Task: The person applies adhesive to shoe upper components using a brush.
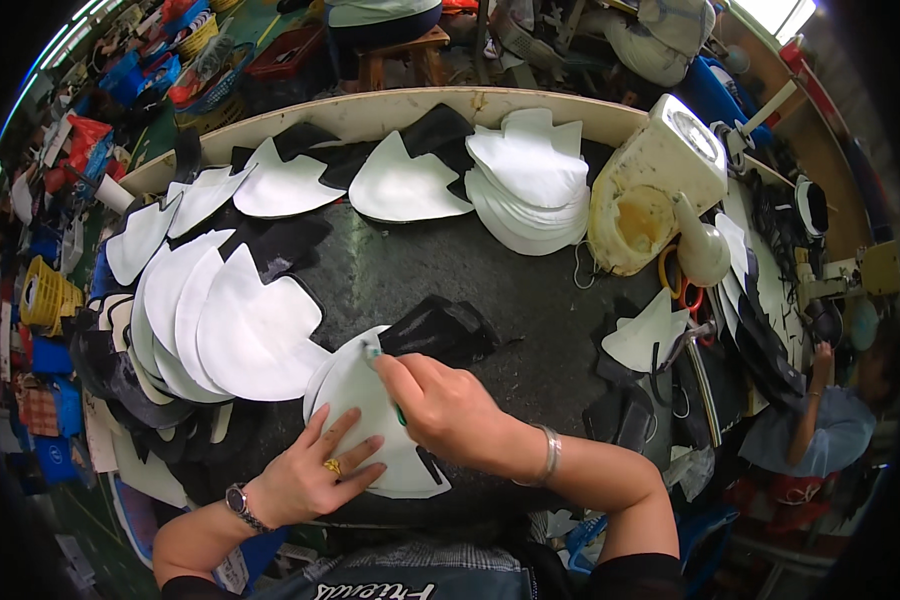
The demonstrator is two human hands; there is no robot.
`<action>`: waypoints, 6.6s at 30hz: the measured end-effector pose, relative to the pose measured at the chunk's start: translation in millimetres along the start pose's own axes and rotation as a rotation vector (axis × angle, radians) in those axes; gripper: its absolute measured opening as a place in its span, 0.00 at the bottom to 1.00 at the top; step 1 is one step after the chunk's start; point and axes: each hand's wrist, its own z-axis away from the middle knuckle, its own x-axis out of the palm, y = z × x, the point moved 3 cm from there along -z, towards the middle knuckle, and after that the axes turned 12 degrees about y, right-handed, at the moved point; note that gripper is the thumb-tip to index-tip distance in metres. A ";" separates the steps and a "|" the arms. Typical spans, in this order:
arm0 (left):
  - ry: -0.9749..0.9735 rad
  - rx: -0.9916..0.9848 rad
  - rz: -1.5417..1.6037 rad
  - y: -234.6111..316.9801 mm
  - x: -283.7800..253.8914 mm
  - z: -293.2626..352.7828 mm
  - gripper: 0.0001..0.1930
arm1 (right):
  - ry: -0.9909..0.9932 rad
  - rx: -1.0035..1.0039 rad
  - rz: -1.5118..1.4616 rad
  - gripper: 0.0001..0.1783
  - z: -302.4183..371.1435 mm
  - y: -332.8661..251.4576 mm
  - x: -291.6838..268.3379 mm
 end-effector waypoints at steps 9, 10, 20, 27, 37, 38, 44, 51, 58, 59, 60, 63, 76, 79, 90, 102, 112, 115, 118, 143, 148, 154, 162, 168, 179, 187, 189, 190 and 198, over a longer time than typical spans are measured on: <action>0.014 0.007 0.075 -8.0 -4.0 2.4 0.12 | 0.140 0.082 0.031 0.19 -33.8 16.1 -47.8; 0.014 0.012 0.077 -7.8 -4.3 2.8 0.12 | 0.057 0.089 -0.233 0.21 -40.6 11.0 -40.6; -0.001 -0.018 0.110 -9.8 -8.5 -0.3 0.12 | -0.596 0.328 -0.192 0.29 -61.7 93.5 -112.3; -0.053 -0.024 0.099 -14.9 -6.2 -3.8 0.13 | -0.552 -0.011 -0.623 0.18 -92.8 53.9 -25.9; 0.153 -0.302 0.559 -34.5 -45.0 -3.3 0.29 | -0.199 0.465 -0.027 0.09 -75.0 101.1 -165.8; 0.242 -0.377 0.604 -38.6 -62.8 -4.9 0.31 | -0.197 0.458 -0.032 0.09 -66.8 109.0 -172.4; 0.952 -0.668 0.788 -90.2 -92.8 -37.0 0.16 | 0.556 0.477 0.781 0.12 -29.8 157.5 -195.6; 0.967 -0.638 1.159 -172.7 -49.4 -139.9 0.35 | 0.486 0.602 0.534 0.11 -16.0 166.2 -200.7; -0.123 -0.154 0.366 -51.8 -20.8 -44.3 0.33 | 0.562 0.924 -0.329 0.10 27.7 117.7 -195.4; -0.152 -0.156 0.346 -40.0 -14.8 -31.9 0.34 | 0.470 0.930 -0.411 0.10 30.6 104.3 -175.7; -0.187 -0.171 0.318 -30.5 -11.7 -18.9 0.35 | 0.357 0.911 -0.497 0.10 27.0 86.7 -149.6; -0.122 -0.198 0.269 -19.4 -0.2 6.0 0.31 | -0.002 0.723 -0.582 0.11 22.8 29.9 -74.2; 0.024 -0.121 0.190 -16.5 0.3 7.0 0.23 | -0.249 0.196 -0.292 0.21 67.6 -32.1 -54.3; 0.018 -0.099 0.164 -16.6 0.6 5.6 0.19 | -0.185 0.323 -0.354 0.13 44.1 -21.4 -44.7; 0.075 -0.102 0.062 -16.0 -0.6 9.5 0.20 | 0.610 0.370 0.291 0.08 -22.1 73.8 -128.2; 0.027 -0.067 0.018 -16.0 3.2 1.4 0.19 | 0.618 0.780 0.190 0.08 -6.9 154.0 -208.8; -0.057 -0.054 -0.007 -4.1 -0.5 -2.1 0.18 | 0.298 0.236 -0.153 0.12 -6.2 11.9 -36.9; -0.036 -0.053 -0.007 0.4 1.0 -4.9 0.18 | 0.248 0.067 -0.063 0.14 -2.4 2.6 -7.8; -0.051 -0.091 0.005 -2.6 2.0 2.8 0.19 | 0.164 0.092 0.190 0.12 1.8 17.8 -21.4; -0.039 -0.027 0.044 -6.0 11.2 0.8 0.18 | 0.107 0.079 0.013 0.13 -12.0 6.2 13.9; -0.072 -0.082 0.065 -7.2 -6.6 0.6 0.20 | 0.194 0.167 0.313 0.08 -2.6 35.7 -44.9; 0.352 -0.402 0.467 -43.1 -87.9 -25.3 0.35 | 0.648 0.343 0.638 0.06 -6.0 93.8 -165.6; 0.694 -0.103 -0.097 -109.8 -101.5 -118.5 0.31 | 0.574 0.569 0.456 0.08 3.2 159.5 -182.8; 0.258 -0.184 0.018 -111.9 -20.2 -116.9 0.37 | 0.743 0.847 -0.004 0.08 45.2 132.0 -198.1; -0.073 -0.139 0.170 -5.3 6.6 3.6 0.26 | 0.036 0.004 -0.160 0.23 27.4 14.7 -40.4; -0.016 -0.065 0.063 -2.4 9.3 7.7 0.17 | -0.488 0.180 -0.378 0.23 62.4 -18.2 -69.6; -0.028 -0.035 0.009 -1.1 10.6 8.7 0.16 | -0.362 0.311 -0.471 0.17 38.7 -10.5 -72.9; -0.008 -0.044 0.000 -0.4 9.1 8.6 0.16 | -0.200 0.333 -0.401 0.13 25.1 -5.2 -72.0; -0.031 -0.014 -0.080 4.7 13.5 4.0 0.19 | 0.167 0.035 0.166 0.16 25.8 -7.7 -7.2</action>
